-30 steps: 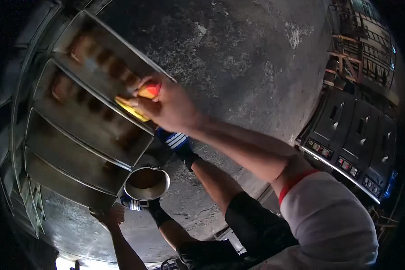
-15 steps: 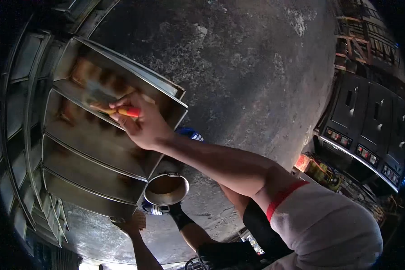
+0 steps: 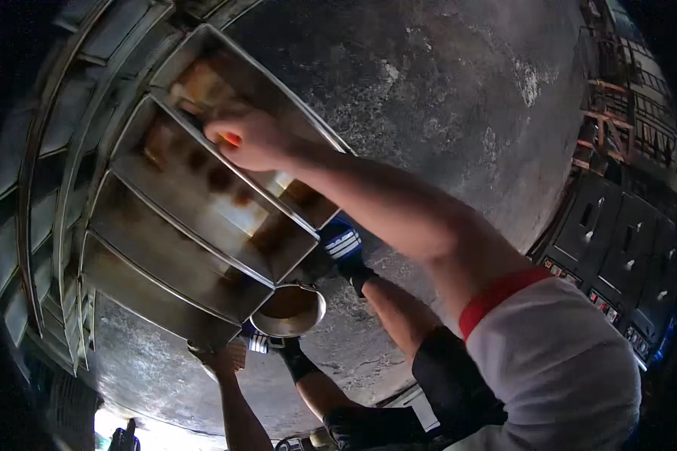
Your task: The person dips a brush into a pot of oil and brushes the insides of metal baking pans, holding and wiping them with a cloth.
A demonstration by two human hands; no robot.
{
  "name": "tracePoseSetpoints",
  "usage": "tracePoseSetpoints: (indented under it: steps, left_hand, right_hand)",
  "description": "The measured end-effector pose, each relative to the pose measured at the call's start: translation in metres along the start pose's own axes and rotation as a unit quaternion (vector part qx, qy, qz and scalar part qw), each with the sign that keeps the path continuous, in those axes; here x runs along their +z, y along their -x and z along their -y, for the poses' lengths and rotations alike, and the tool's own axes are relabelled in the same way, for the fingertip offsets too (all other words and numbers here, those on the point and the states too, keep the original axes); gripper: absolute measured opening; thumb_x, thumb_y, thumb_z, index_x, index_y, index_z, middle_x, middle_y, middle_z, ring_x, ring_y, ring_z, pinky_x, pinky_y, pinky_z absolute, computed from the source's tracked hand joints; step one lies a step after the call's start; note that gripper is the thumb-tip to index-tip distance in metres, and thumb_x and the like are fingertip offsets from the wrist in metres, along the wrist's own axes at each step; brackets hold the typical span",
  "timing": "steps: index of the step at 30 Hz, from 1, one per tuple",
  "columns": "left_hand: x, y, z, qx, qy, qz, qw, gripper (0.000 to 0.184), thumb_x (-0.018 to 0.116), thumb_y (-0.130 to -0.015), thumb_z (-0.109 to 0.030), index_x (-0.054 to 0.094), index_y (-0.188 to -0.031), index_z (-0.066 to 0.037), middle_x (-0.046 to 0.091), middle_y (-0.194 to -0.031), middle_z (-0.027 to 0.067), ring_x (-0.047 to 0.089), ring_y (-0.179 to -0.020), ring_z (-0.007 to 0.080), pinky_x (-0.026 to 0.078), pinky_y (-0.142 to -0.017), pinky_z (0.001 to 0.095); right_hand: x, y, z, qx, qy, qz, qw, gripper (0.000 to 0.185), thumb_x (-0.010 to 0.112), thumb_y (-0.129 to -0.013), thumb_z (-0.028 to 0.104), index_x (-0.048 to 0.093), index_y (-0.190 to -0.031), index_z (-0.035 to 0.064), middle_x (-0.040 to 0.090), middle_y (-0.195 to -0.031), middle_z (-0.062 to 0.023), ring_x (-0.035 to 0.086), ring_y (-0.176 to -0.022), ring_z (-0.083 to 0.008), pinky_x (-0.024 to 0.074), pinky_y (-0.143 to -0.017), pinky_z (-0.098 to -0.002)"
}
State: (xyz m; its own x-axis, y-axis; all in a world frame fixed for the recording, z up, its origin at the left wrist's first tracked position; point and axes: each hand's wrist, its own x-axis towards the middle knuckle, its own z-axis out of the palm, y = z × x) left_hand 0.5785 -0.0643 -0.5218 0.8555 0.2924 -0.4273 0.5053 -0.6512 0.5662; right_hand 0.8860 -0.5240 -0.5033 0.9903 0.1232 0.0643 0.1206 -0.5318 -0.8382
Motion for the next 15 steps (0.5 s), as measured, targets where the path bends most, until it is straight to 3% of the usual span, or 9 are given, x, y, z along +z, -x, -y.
tracePoseSetpoints:
  steps: [1, 2, 3, 4, 8, 9, 11, 13, 15]
  left_hand:
    - [0.000, 0.001, 0.000, -0.006, 0.004, -0.006, 1.000, 0.070, 0.066, -0.082, -0.033, 0.034, -0.134, 0.000, 0.045, -0.128, 0.0241, 0.047, -0.116, 0.0366, 0.037, -0.099, 0.0476]
    - [0.001, 0.002, -0.001, -0.009, 0.009, -0.008, 1.000, 0.070, 0.066, -0.082, -0.034, 0.034, -0.134, 0.000, 0.046, -0.127, 0.0241, 0.047, -0.116, 0.0367, 0.038, -0.098, 0.0477]
    - [0.003, 0.004, -0.002, -0.014, 0.015, -0.012, 1.000, 0.070, 0.066, -0.082, -0.035, 0.035, -0.133, 0.000, 0.046, -0.127, 0.0240, 0.048, -0.115, 0.0368, 0.038, -0.097, 0.0477]
    - [0.004, 0.005, -0.003, -0.021, 0.022, -0.014, 0.999, 0.069, 0.066, -0.082, -0.035, 0.036, -0.133, 0.000, 0.047, -0.126, 0.0240, 0.048, -0.115, 0.0369, 0.038, -0.097, 0.0478]
    - [0.008, 0.008, -0.020, -0.055, 0.018, -0.007, 0.998, 0.068, 0.066, -0.081, -0.037, 0.038, -0.132, 0.000, 0.049, -0.124, 0.0238, 0.049, -0.113, 0.0378, 0.040, -0.095, 0.0479]
    - [0.004, 0.009, -0.024, -0.064, -0.004, -0.003, 0.998, 0.067, 0.066, -0.081, -0.036, 0.038, -0.132, -0.001, 0.050, -0.123, 0.0238, 0.050, -0.113, 0.0383, 0.040, -0.094, 0.0479]
    - [-0.004, 0.010, -0.026, -0.085, -0.047, 0.006, 0.995, 0.067, 0.066, -0.081, -0.035, 0.039, -0.132, -0.003, 0.051, -0.123, 0.0238, 0.051, -0.112, 0.0395, 0.041, -0.093, 0.0479]
    - [0.000, 0.003, -0.029, -0.150, 0.066, 0.004, 0.986, 0.068, 0.066, -0.081, -0.035, 0.037, -0.133, -0.002, 0.051, -0.124, 0.0252, 0.051, -0.113, 0.0417, 0.042, -0.094, 0.0479]
    - [0.000, 0.012, -0.040, -0.118, -0.026, -0.013, 0.993, 0.069, 0.067, -0.081, -0.034, 0.037, -0.134, -0.002, 0.050, -0.125, 0.0261, 0.049, -0.115, 0.0436, 0.042, -0.094, 0.0484]
  right_hand:
    - [-0.030, 0.025, 0.026, 0.021, 0.097, 0.107, 0.989, 0.014, 0.065, -0.076, 0.008, 0.063, -0.089, 0.0135, 0.058, -0.104, -0.0039, 0.064, -0.085, -0.0240, 0.0529, -0.070, -0.0358]
    - [-0.034, 0.054, 0.009, -0.074, 0.084, 0.108, 0.988, 0.017, 0.066, -0.076, 0.009, 0.065, -0.092, 0.0146, 0.057, -0.112, -0.0047, 0.064, -0.088, -0.0238, 0.0542, -0.072, -0.0350]
    - [-0.049, 0.070, 0.020, -0.117, 0.177, 0.148, 0.966, 0.022, 0.066, -0.076, 0.010, 0.066, -0.098, 0.0157, 0.056, -0.118, -0.0088, 0.062, -0.102, -0.0261, 0.0534, -0.082, -0.0355]
    - [-0.049, 0.077, 0.004, -0.070, 0.225, 0.300, 0.925, 0.024, 0.063, -0.077, 0.006, 0.062, -0.100, 0.0118, 0.047, -0.138, -0.0072, 0.055, -0.110, -0.0309, 0.0481, -0.089, -0.0386]
    - [-0.010, -0.028, -0.054, -0.015, 0.214, 0.225, 0.951, 0.029, 0.060, -0.080, 0.007, 0.065, -0.107, 0.0175, 0.054, -0.126, -0.0162, 0.049, -0.123, -0.0335, 0.0438, -0.098, -0.0420]
    - [0.005, -0.060, -0.071, -0.064, 0.241, 0.174, 0.953, 0.029, 0.059, -0.081, 0.007, 0.065, -0.107, 0.0171, 0.057, -0.121, -0.0159, 0.051, -0.121, -0.0334, 0.0440, -0.097, -0.0435]
    - [-0.028, -0.122, 0.014, -0.053, 0.282, 0.269, 0.919, 0.023, 0.057, -0.082, 0.008, 0.065, -0.102, 0.0157, 0.063, -0.107, -0.0130, 0.057, -0.111, -0.0309, 0.0460, -0.090, -0.0442]
    - [-0.038, -0.158, 0.010, -0.243, 0.372, 0.340, 0.829, 0.014, 0.059, -0.082, 0.013, 0.064, -0.094, 0.0164, 0.065, -0.094, -0.0077, 0.063, -0.092, -0.0285, 0.0491, -0.078, -0.0420]
    - [-0.060, -0.182, 0.045, -0.195, 0.428, 0.392, 0.791, 0.001, 0.057, -0.079, 0.008, 0.058, -0.079, 0.0066, 0.064, -0.083, -0.0130, 0.063, -0.073, -0.0239, 0.0486, -0.067, -0.0364]
